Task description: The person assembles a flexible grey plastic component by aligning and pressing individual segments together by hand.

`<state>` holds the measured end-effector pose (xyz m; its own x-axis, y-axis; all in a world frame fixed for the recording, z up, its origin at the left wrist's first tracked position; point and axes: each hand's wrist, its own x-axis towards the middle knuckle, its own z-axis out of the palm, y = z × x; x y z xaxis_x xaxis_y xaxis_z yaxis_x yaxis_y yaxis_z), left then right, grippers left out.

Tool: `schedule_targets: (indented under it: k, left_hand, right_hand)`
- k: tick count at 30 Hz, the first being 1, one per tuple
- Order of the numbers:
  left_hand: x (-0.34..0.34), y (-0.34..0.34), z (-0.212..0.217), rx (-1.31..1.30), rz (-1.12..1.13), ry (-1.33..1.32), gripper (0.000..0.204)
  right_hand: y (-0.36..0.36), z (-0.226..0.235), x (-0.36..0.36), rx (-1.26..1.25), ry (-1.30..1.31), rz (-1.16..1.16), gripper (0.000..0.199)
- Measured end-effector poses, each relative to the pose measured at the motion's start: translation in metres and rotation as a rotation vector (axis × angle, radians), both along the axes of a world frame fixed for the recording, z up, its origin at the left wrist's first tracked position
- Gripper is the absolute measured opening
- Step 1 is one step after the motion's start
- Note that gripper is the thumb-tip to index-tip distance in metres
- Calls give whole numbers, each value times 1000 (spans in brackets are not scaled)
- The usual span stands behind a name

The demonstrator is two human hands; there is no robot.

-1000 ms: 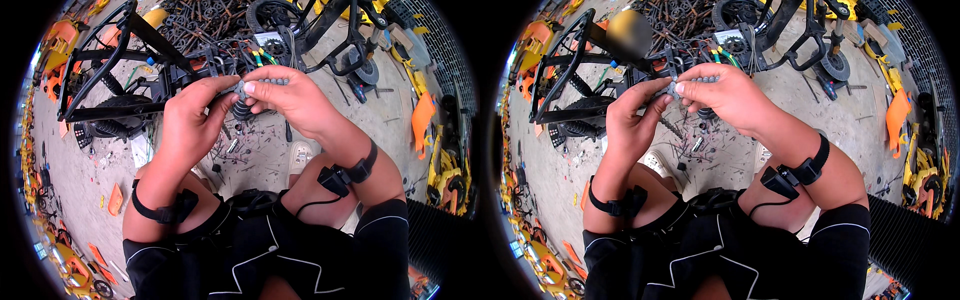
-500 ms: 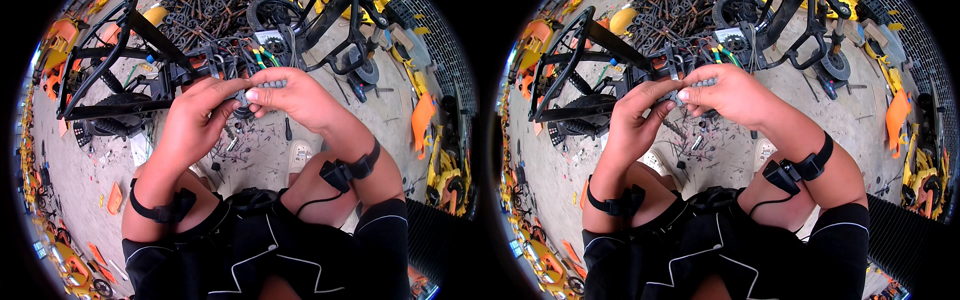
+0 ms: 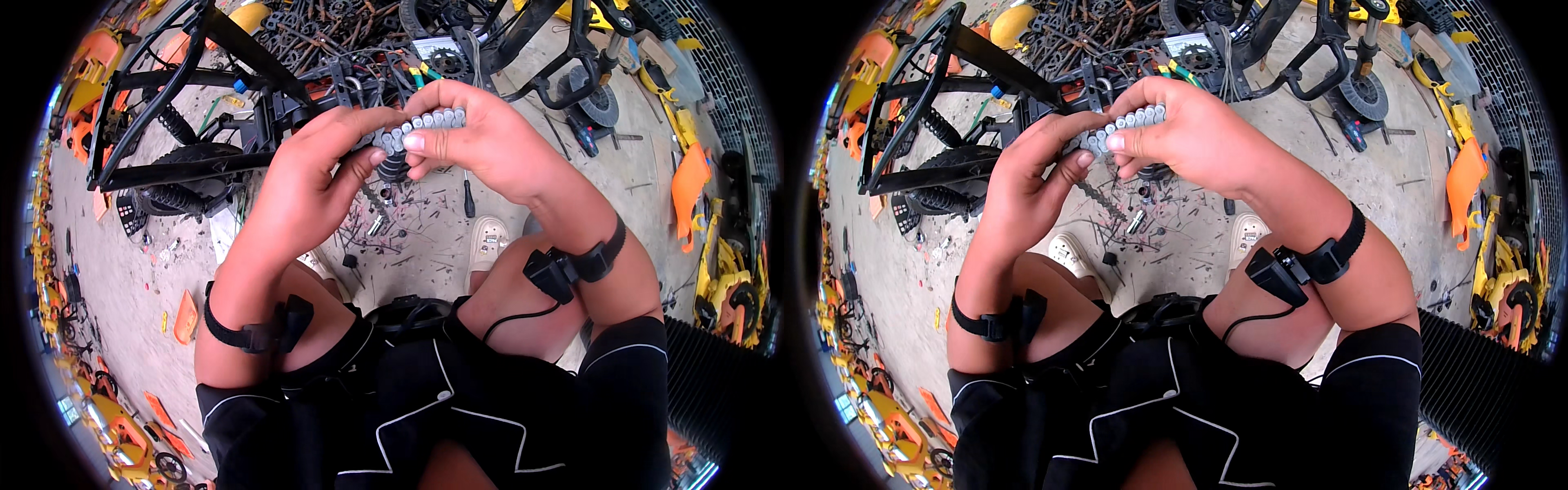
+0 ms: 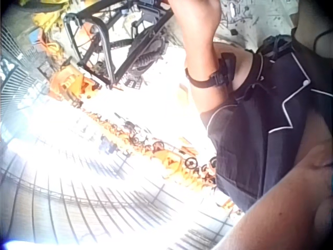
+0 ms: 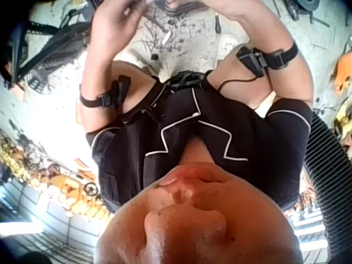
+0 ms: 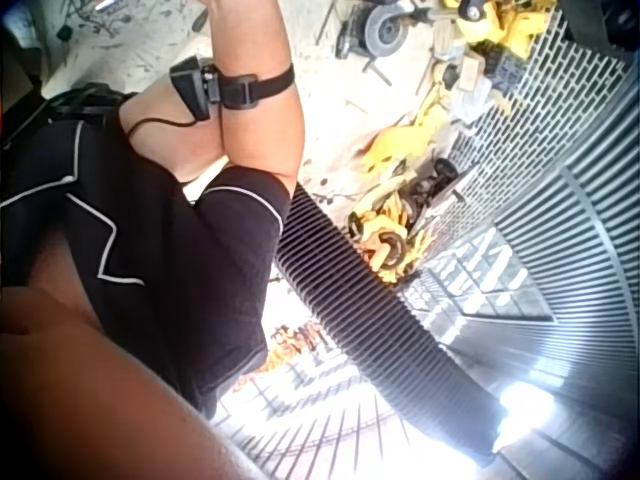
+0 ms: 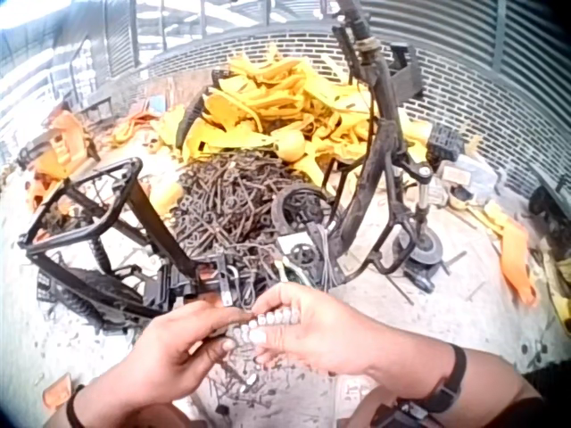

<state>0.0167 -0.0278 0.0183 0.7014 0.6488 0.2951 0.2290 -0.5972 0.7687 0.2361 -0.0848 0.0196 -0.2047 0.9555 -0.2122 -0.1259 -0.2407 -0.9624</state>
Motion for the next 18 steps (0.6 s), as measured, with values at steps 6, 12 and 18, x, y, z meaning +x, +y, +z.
schedule_targets:
  k: [6, 12, 18]
  left_hand:
    - [0, 1, 1, 136, -10, 21, 40]
    - [-3, 3, -3, 194, -4, 24, 35]
    - [-11, 8, 2, -106, 283, -158, 22]
  right_hand:
    - [1, -7, 0, -21, 97, -20, 29]
    - [2, -5, 0, 6, -43, 14, 28]
    - [5, -3, 7, 9, -369, 175, 23]
